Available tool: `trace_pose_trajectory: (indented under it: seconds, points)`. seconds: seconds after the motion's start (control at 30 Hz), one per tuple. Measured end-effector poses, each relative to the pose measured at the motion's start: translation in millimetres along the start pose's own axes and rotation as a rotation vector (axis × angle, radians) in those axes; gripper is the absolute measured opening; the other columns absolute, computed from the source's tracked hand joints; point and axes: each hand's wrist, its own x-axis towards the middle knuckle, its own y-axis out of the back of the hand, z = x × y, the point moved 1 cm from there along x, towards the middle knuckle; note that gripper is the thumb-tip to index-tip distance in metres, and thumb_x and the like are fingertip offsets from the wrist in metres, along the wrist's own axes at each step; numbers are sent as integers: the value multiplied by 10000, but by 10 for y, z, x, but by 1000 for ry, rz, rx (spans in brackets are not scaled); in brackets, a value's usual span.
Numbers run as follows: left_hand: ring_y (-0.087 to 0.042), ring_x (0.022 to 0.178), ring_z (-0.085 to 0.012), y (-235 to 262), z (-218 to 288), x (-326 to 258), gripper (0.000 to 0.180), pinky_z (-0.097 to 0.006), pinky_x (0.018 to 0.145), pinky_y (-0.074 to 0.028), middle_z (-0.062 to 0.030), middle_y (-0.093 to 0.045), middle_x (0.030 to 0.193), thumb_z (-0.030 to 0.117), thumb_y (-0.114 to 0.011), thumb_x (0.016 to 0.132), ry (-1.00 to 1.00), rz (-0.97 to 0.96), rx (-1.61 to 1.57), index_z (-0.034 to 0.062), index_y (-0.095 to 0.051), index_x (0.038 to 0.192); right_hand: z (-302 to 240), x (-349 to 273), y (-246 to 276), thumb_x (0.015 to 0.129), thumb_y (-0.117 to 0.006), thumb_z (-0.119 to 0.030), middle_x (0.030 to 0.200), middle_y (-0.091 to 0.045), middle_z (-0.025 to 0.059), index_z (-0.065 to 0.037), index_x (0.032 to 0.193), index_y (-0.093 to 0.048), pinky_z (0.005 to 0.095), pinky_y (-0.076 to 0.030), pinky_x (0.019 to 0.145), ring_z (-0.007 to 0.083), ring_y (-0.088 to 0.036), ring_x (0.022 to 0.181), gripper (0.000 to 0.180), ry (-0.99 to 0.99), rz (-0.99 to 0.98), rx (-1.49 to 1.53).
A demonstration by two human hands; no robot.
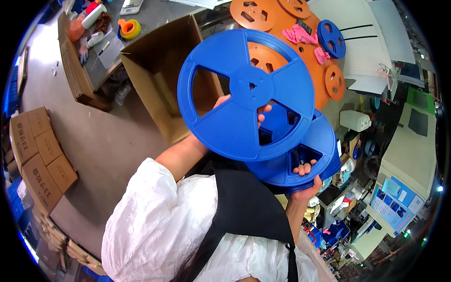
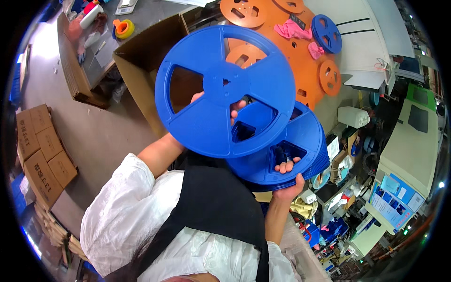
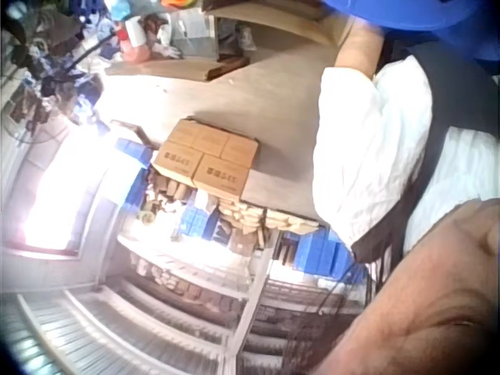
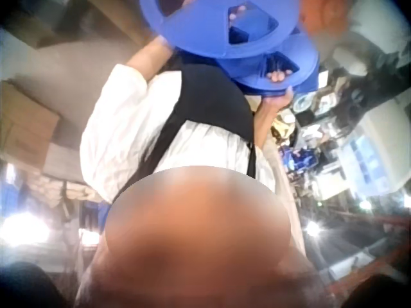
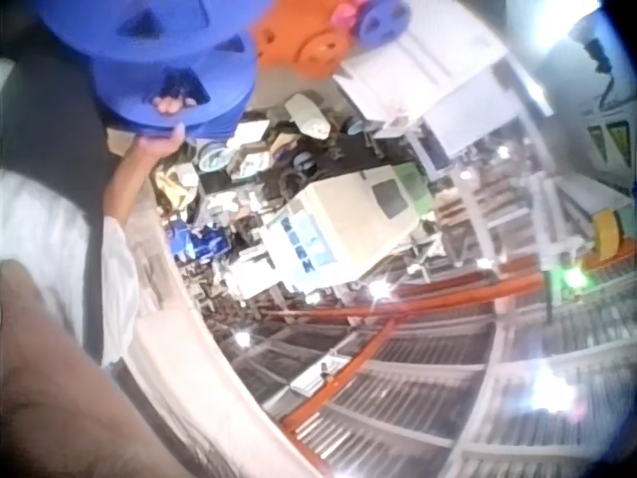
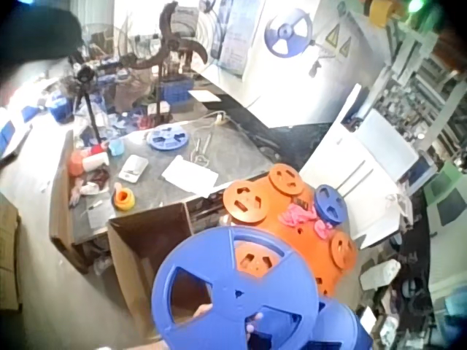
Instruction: The person picks up blue plastic spools from a table, inspects them by turning them over, and stacks them into a cardboard box. The person then moves to a green conveyor belt and stacks additional blue spools into a blue crate.
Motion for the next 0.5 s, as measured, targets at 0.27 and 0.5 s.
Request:
trace_pose_trajectory:
  seconds: [0.27,0.5]
  points:
    - [-626,1014,-320,67,73,33,630,-427,867,-543,-226,-514,1281,472,-387,960,7,-36,-31,11,-383,1390,-31,12,-18,802,-619,-249,816,-454,28,-25,1235,-449,343,-432,800,155,-467,756,517,17,-58,97]
    - [-616,1033,-324,107,23,-76,648,-451,898,-522,-214,-478,1326,467,-386,947,4,-71,-82,10,-362,1406,-153,-114,218,812,-641,-259,737,-477,9,-47,1220,-418,294,-418,687,136,-486,663,511,136,-185,206]
